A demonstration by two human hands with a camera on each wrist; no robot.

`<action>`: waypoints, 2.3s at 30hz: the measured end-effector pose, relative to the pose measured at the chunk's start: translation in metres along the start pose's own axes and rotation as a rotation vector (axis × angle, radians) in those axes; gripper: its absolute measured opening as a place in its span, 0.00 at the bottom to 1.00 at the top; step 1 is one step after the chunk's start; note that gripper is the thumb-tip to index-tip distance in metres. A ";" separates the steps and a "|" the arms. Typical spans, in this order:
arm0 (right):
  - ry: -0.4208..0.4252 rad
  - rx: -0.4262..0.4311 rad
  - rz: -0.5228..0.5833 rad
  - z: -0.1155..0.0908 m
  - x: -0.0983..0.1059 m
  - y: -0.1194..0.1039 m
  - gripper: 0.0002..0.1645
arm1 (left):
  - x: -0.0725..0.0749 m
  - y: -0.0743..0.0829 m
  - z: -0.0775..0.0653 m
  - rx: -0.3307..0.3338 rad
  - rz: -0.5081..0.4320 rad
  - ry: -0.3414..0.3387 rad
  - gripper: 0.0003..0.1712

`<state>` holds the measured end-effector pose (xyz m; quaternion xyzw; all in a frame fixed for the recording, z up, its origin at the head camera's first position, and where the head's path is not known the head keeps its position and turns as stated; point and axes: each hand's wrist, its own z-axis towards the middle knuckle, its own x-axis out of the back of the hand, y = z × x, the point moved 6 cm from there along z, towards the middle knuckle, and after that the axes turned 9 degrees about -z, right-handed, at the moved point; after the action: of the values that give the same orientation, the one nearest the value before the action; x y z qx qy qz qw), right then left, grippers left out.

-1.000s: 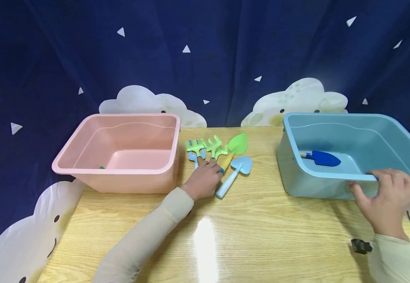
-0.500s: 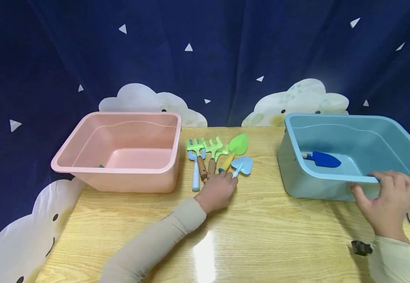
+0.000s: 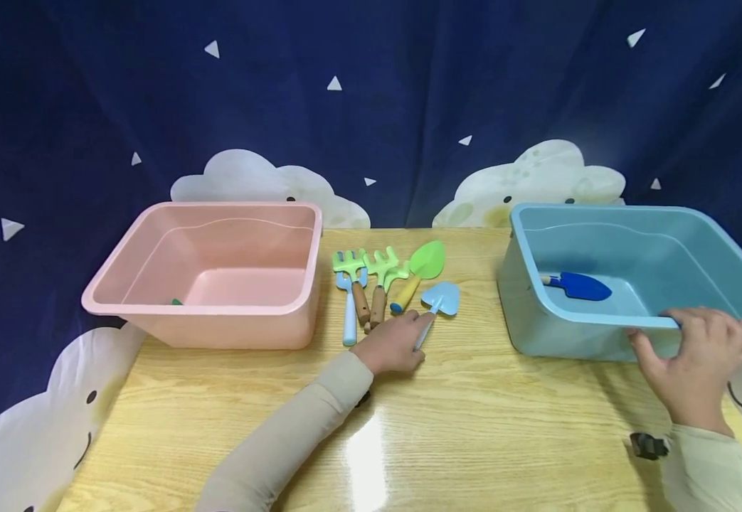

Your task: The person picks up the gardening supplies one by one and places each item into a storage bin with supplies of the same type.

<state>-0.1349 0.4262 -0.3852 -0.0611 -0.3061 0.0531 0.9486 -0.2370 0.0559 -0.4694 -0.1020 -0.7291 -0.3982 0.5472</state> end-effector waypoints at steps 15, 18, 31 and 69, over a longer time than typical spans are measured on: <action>-0.004 -0.015 -0.014 0.003 0.002 0.001 0.50 | 0.008 -0.005 0.012 0.031 -0.281 0.026 0.45; 0.017 -0.007 0.003 0.003 0.002 0.001 0.49 | 0.007 -0.006 0.015 0.039 -0.344 0.016 0.44; -0.031 -0.008 -0.004 0.001 0.001 0.000 0.50 | -0.001 -0.013 0.018 0.076 -0.670 -0.026 0.43; -0.008 -0.020 0.012 0.002 -0.001 0.000 0.48 | -0.016 -0.027 0.029 0.133 -1.029 -0.099 0.41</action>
<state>-0.1372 0.4258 -0.3845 -0.0721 -0.3100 0.0558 0.9464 -0.2676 0.0627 -0.4987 0.2858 -0.7337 -0.5630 0.2509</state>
